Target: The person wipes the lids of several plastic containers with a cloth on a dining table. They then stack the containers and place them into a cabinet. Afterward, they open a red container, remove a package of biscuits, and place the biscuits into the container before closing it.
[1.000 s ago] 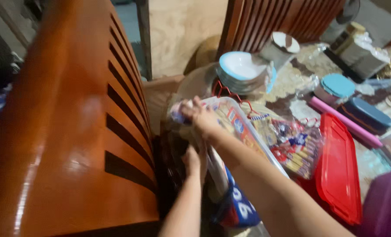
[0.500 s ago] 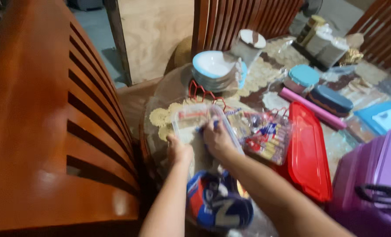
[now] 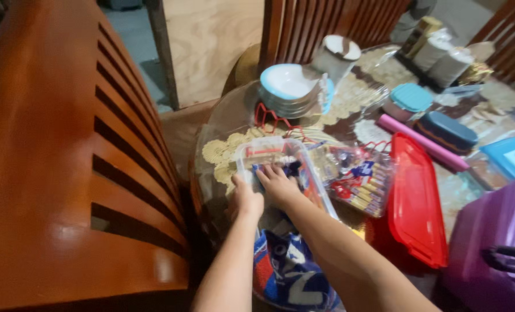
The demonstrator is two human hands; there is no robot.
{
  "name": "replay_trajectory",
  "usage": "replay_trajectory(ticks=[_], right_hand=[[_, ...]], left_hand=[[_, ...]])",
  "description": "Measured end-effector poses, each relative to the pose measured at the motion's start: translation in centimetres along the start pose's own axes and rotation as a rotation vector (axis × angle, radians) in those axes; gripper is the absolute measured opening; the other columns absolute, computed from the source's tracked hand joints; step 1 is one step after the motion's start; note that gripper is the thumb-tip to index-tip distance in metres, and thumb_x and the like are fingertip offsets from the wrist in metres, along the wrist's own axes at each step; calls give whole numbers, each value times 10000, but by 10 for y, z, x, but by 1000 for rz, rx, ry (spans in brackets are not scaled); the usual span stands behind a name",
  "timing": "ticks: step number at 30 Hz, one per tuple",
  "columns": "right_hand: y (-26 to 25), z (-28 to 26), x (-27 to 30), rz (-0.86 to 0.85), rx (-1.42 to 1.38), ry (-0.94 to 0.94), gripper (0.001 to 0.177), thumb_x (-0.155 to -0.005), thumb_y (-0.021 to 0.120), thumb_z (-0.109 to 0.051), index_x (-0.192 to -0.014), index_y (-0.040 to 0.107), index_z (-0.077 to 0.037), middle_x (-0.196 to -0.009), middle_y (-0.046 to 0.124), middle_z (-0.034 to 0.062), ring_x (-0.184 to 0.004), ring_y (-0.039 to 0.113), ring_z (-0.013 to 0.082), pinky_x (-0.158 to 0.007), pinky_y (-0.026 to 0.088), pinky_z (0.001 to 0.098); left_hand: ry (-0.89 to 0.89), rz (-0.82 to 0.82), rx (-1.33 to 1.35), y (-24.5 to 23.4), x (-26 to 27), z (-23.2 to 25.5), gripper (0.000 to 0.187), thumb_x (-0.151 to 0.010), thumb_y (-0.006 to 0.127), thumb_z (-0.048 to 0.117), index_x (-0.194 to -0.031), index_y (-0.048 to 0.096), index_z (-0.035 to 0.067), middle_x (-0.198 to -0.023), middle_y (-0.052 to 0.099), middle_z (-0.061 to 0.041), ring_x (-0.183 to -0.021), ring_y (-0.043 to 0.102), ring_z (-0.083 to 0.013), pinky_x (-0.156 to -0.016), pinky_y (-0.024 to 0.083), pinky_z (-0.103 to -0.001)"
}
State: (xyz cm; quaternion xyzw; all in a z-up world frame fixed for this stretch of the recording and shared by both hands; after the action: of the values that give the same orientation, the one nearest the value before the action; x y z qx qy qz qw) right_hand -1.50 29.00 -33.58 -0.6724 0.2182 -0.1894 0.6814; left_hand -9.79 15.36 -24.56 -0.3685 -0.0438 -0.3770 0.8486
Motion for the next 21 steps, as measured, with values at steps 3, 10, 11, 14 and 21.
replay_trajectory(ticks=[3, 10, 11, 14, 21], right_hand=[[-23, -8, 42, -84, 114, 39, 582, -943, 522, -198, -1516, 425, -180, -1600, 379, 151, -1463, 344, 370, -937, 449, 659], [-64, -50, 135, -578, -94, 162, 601, -915, 516, -198, -1479, 563, -399, -1388, 580, 214, -1202, 622, 389, -965, 519, 501], [-78, -56, 150, -531, -216, 66, 471, -918, 535, -260, -1377, 621, -321, -1285, 640, 217, -1119, 651, 391, -939, 527, 500], [-122, -67, 185, -401, -357, -77, 372, -952, 548, -418, -1104, 748, -143, -1021, 749, 223, -918, 708, 407, -859, 549, 514], [-244, -27, 245, -409, -16, 266, 444, -956, 482, -577, -1167, 662, -231, -935, 733, 182, -870, 702, 425, -759, 557, 558]], left_hand=[[-32, 16, 8, 2, 3, 4, 569, -901, 682, 246, -1351, 347, 150, -1319, 607, -239, -1313, 519, -440, -1088, 238, -791], [76, 102, 18, 18, -18, -10, 581, -859, 681, 178, -1352, 388, 88, -1245, 666, -273, -1166, 650, -460, -1019, 511, -571], [64, 125, -6, 22, -20, -15, 559, -861, 685, 187, -1335, 404, 95, -1254, 663, -257, -1166, 647, -452, -990, 517, -575], [64, 184, -27, 25, -28, -16, 523, -861, 694, 210, -1304, 436, 108, -1253, 663, -232, -1154, 649, -438, -934, 533, -566], [415, 375, 141, -12, 8, 50, 763, -889, 609, 82, -1553, 238, 131, -1194, 643, -285, -1030, 663, -479, -890, 528, -562]])
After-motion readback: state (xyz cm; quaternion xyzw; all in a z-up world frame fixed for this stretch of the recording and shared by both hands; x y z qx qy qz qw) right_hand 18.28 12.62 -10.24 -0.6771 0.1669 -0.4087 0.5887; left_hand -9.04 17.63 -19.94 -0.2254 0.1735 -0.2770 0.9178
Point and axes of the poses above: each hand's wrist, its own x-axis away from the middle knuckle, its own y-axis out of the palm, z = x × y, the point moved 1 cm from there along -x, towards the middle knuckle
